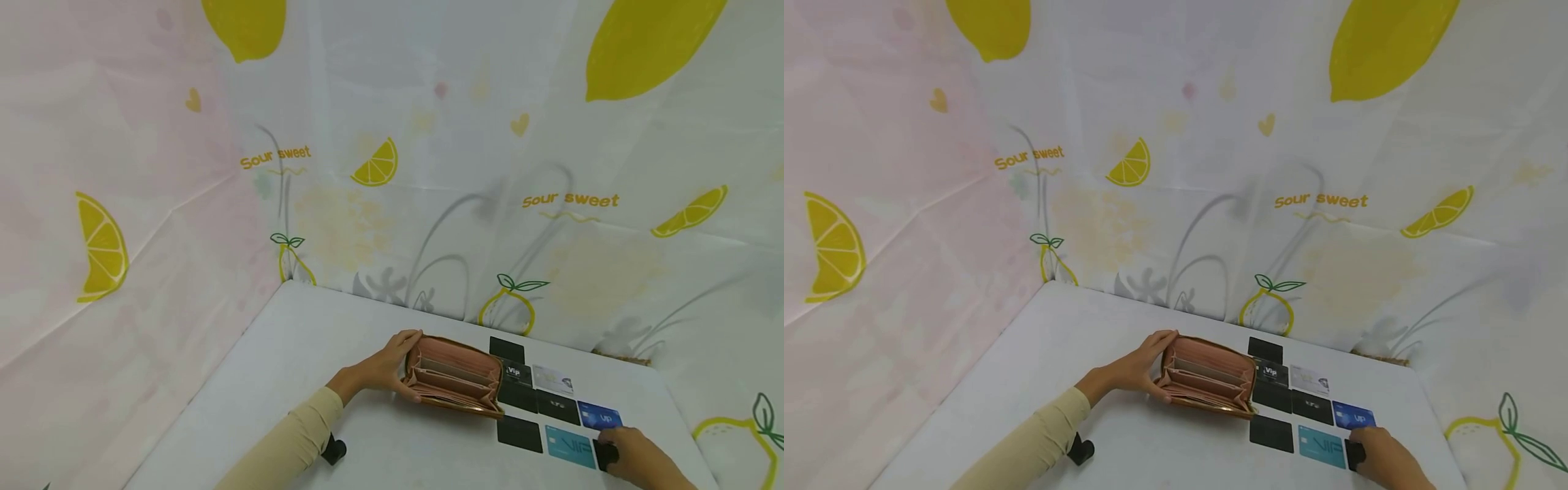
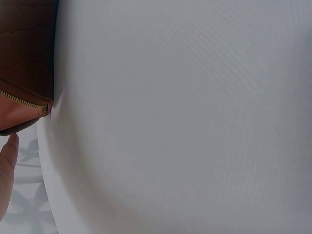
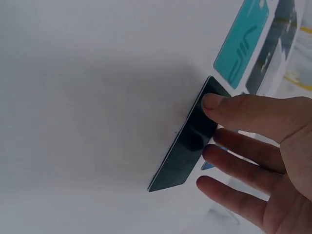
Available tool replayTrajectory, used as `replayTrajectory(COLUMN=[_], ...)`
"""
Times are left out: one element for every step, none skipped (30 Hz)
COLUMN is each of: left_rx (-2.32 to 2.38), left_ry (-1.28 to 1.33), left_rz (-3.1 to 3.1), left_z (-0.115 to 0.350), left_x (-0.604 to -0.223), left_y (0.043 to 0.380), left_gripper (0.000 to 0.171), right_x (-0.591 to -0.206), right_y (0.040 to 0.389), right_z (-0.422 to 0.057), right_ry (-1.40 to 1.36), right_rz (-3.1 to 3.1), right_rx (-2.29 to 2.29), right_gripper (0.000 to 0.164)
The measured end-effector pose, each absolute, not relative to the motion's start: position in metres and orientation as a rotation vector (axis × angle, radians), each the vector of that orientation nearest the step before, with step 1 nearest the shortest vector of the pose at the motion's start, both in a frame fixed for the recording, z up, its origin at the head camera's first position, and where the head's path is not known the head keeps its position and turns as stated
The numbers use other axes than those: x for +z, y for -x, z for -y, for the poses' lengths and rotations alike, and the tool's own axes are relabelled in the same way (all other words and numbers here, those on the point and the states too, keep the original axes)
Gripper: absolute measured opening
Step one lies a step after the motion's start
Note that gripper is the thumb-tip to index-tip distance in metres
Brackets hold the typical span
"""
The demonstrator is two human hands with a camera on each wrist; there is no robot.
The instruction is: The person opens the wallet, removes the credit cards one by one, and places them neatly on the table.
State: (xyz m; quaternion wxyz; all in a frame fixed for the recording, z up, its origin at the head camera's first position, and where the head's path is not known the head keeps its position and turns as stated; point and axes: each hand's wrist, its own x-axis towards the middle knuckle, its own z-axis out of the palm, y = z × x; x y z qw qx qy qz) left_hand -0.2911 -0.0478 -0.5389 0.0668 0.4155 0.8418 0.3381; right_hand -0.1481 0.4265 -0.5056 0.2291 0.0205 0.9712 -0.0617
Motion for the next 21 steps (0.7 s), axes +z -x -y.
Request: replayTrajectory(left_rx=[1.017, 1.017, 1.019, 1.019, 1.018, 1.017, 1.014, 1.014, 1.012, 1.014, 1.022, 1.027, 1.033, 1.042, 1.044, 1.052, 1.05, 1.046, 1.042, 1.034, 1.026], left_ry=[-1.251, -1.249, -1.248, -1.249, -1.251, -1.254, -1.258, -1.261, -1.267, -1.273, -1.275, -1.278, -1.281, -1.281, -1.284, -1.281, -1.277, -1.275, -1.273, -1.27, -1.27], left_rz=[-2.539, -2.54, -2.539, -2.539, -2.541, -2.542, -2.543, -2.543, -2.545, -2.544, -2.54, -2.535, -2.531, -2.526, -2.525, -2.522, -2.522, -2.523, -2.524, -2.526, -2.528], left_z=[0.0478, 0.0478, 0.0477, 0.0477, 0.0478, 0.0479, 0.0481, 0.0483, 0.0485, 0.0486, 0.0485, 0.0484, 0.0483, 0.0479, 0.0476, 0.0472, 0.0468, 0.0466, 0.0464, 0.0461, 0.0459], left_x=[-0.5393, -0.5396, -0.5398, -0.54, -0.5399, -0.5398, -0.5396, -0.5393, -0.5389, -0.5383, -0.5375, -0.5369, -0.536, -0.5351, -0.5344, -0.5336, -0.5331, -0.5326, -0.5324, -0.5323, -0.5323], left_y=[0.291, 0.2908, 0.2906, 0.2903, 0.2899, 0.2895, 0.2892, 0.289, 0.2888, 0.2888, 0.2889, 0.2891, 0.2893, 0.2895, 0.2898, 0.2899, 0.2898, 0.2898, 0.2898, 0.2897, 0.2896], left_gripper=[0.128, 0.128, 0.128, 0.128, 0.128, 0.128, 0.128, 0.128, 0.128, 0.128, 0.128, 0.128, 0.128, 0.128, 0.128, 0.128, 0.128, 0.128, 0.128, 0.128, 0.128], right_x=[-0.5062, -0.5065, -0.5067, -0.5069, -0.5073, -0.5075, -0.5079, -0.5084, -0.5088, -0.5094, -0.5097, -0.5101, -0.5105, -0.5109, -0.511, -0.5113, -0.5116, -0.5121, -0.5126, -0.5132, -0.5139], right_y=[0.1478, 0.1473, 0.1468, 0.1463, 0.1457, 0.1451, 0.1444, 0.1437, 0.143, 0.1425, 0.142, 0.1416, 0.1415, 0.1416, 0.1418, 0.1421, 0.1424, 0.1427, 0.1429, 0.1429, 0.1429], right_z=[-0.4264, -0.4266, -0.427, -0.4274, -0.4278, -0.4281, -0.4284, -0.4288, -0.4291, -0.4292, -0.4294, -0.4297, -0.43, -0.4303, -0.4306, -0.4309, -0.4316, -0.4323, -0.433, -0.4338, -0.4344], right_ry=[-0.071, -0.074, -0.065, -0.052, -0.041, -0.035, -0.025, -0.022, -0.024, -0.029, -0.035, -0.04, -0.044, -0.046, -0.05, -0.052, -0.051, -0.049, -0.048, -0.048, -0.054], right_rz=[-2.66, -2.652, -2.656, -2.663, -2.668, -2.674, -2.679, -2.683, -2.682, -2.681, -2.682, -2.683, -2.681, -2.681, -2.68, -2.68, -2.679, -2.679, -2.678, -2.675, -2.67], right_rx=[-0.182, -0.194, -0.2, -0.197, -0.198, -0.199, -0.199, -0.202, -0.207, -0.21, -0.214, -0.215, -0.216, -0.216, -0.216, -0.213, -0.212, -0.21, -0.209, -0.207, -0.207], right_gripper=[0.032, 0.033, 0.033, 0.032, 0.031, 0.03, 0.029, 0.028, 0.027, 0.027, 0.026, 0.027, 0.026, 0.026, 0.026, 0.026, 0.025, 0.025, 0.025, 0.025, 0.024])
